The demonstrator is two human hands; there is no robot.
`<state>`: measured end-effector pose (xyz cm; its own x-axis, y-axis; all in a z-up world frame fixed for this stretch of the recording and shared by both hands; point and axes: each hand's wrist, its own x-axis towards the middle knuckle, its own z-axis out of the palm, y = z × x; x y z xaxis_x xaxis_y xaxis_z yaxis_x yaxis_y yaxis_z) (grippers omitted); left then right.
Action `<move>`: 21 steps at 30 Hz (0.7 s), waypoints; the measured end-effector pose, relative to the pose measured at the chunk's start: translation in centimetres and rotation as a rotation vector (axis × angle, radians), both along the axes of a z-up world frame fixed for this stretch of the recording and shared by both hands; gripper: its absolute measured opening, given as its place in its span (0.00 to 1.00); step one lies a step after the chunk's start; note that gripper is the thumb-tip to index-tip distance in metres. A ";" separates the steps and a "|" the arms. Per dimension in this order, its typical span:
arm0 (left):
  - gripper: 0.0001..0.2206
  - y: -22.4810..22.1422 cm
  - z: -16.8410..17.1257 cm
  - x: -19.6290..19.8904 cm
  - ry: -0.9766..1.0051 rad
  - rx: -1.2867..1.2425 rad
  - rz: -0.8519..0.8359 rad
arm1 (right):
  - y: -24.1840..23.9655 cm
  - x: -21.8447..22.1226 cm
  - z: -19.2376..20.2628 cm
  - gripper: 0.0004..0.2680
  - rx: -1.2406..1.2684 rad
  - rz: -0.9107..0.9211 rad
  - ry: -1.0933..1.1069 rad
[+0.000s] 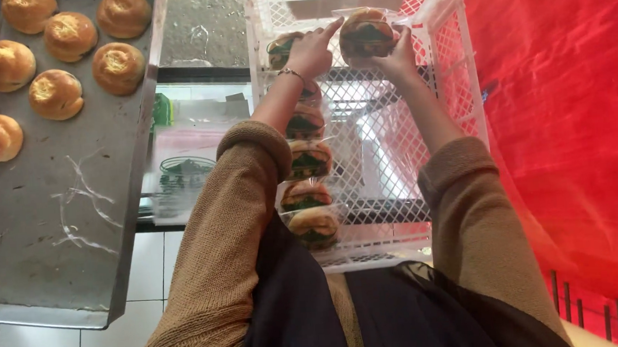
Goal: The person picks up individual bread buns from a metal tray, inserts each one into a plastic bag, and places the bagged bread into a plastic crate alongside pre-packaged sandwiches.
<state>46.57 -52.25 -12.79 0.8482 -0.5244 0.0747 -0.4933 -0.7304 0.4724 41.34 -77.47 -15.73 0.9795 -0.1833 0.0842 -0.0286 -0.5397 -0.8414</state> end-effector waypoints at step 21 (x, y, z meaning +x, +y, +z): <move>0.54 0.4 -0.2 -1.1 -0.486 0.396 0.156 | -0.3 -0.4 -2.5 0.46 0.601 0.055 0.320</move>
